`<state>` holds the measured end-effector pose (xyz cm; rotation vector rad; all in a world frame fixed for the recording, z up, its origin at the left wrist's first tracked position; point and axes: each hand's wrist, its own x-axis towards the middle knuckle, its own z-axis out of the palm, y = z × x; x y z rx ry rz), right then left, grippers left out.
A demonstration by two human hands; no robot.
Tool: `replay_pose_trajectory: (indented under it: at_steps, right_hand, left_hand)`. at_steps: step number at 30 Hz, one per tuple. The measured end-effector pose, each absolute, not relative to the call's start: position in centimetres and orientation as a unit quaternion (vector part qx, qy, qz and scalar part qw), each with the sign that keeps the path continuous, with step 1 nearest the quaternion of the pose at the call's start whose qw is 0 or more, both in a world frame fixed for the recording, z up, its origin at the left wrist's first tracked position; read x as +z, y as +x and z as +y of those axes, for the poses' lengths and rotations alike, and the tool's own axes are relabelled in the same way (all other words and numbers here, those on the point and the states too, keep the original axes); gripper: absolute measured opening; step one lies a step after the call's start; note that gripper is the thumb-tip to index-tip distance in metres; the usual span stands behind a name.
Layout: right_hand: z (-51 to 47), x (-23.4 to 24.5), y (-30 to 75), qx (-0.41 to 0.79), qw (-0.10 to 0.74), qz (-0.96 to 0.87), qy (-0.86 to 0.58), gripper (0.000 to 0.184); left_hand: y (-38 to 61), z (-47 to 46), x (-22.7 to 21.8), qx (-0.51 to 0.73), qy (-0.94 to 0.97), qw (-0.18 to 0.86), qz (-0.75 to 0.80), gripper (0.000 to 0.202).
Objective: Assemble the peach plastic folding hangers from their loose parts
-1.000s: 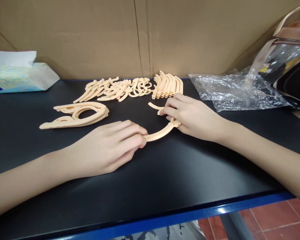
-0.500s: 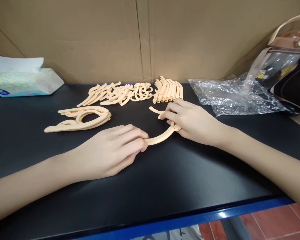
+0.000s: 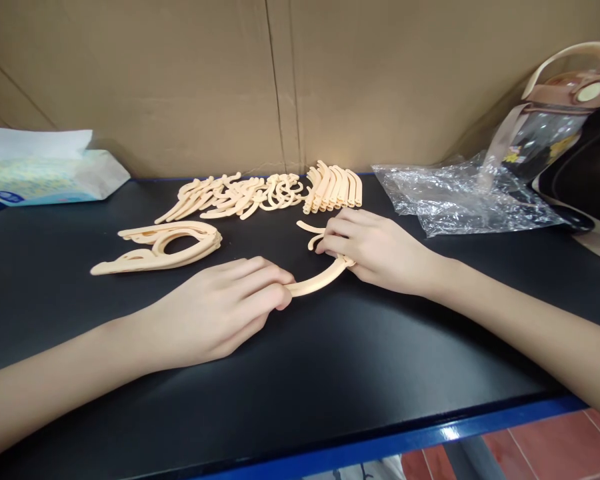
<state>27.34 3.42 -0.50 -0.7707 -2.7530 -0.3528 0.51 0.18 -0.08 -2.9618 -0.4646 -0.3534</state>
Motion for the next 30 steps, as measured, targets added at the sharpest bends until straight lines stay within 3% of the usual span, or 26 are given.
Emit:
replay_pose_trajectory:
  at_steps: [9, 16, 30]
  right_hand:
    - [3.0, -0.1, 27.0, -0.135, 0.17, -0.932, -0.291, 0.021]
    - [3.0, -0.3, 26.9, -0.135, 0.155, -0.927, -0.314, 0.026]
    - [1.8, 0.4, 26.3, -0.086, 0.137, -0.956, -0.244, 0.024]
  left_hand:
    - [0.5, 0.1, -0.3, -0.148, -0.975, 0.081, -0.142, 0.022]
    - [0.5, 0.1, -0.4, -0.158, -0.973, 0.084, -0.143, 0.025]
    - [0.5, 0.2, -0.1, -0.186, -0.964, 0.129, -0.139, 0.015]
